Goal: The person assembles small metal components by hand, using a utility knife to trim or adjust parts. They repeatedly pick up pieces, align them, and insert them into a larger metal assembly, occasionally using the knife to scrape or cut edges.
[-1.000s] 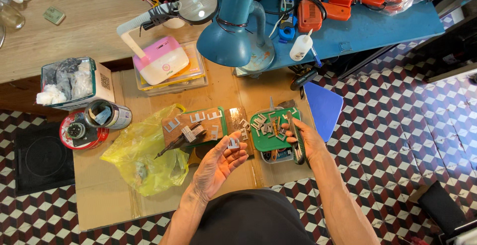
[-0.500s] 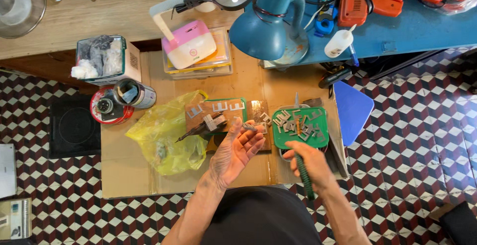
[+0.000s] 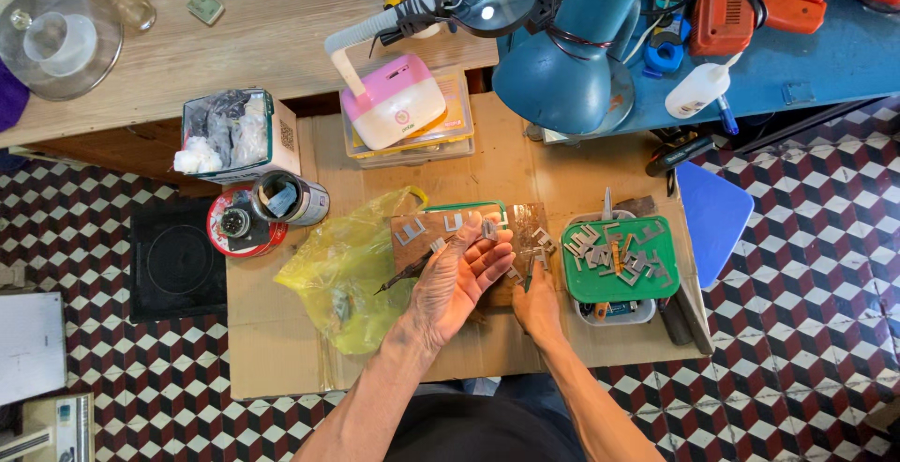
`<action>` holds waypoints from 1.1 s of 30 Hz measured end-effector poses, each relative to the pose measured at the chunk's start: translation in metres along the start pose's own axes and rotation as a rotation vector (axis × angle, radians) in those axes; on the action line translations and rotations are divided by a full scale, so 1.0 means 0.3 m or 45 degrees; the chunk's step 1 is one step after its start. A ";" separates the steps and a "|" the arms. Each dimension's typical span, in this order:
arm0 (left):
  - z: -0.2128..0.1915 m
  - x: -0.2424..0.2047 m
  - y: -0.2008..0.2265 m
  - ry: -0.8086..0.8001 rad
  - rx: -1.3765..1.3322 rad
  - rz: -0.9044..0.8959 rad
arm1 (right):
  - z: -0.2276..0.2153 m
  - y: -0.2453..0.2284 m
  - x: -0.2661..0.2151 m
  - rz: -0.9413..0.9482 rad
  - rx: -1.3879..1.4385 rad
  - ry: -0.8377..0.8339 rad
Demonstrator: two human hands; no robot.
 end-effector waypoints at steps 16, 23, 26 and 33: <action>0.194 0.208 0.116 -0.067 0.297 0.201 | -0.728 -0.750 0.369 -0.622 0.200 0.410; 0.261 0.202 0.172 -0.116 0.489 0.223 | -0.704 -0.708 0.431 -0.609 0.193 0.418; 0.270 0.196 0.197 -0.080 0.529 0.243 | -0.689 -0.715 0.440 -0.622 0.185 0.401; 0.266 0.191 0.219 0.037 0.638 0.216 | -0.668 -0.719 0.443 -0.584 0.253 0.356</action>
Point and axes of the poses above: each hand's wrist, its own x-axis towards the middle knuckle, its own z-axis out of the palm, y = z × x, the point moved 6 cm from there along x, towards the middle knuckle, and after that the axes turned 13 degrees about -z, right-handed, at the moved point
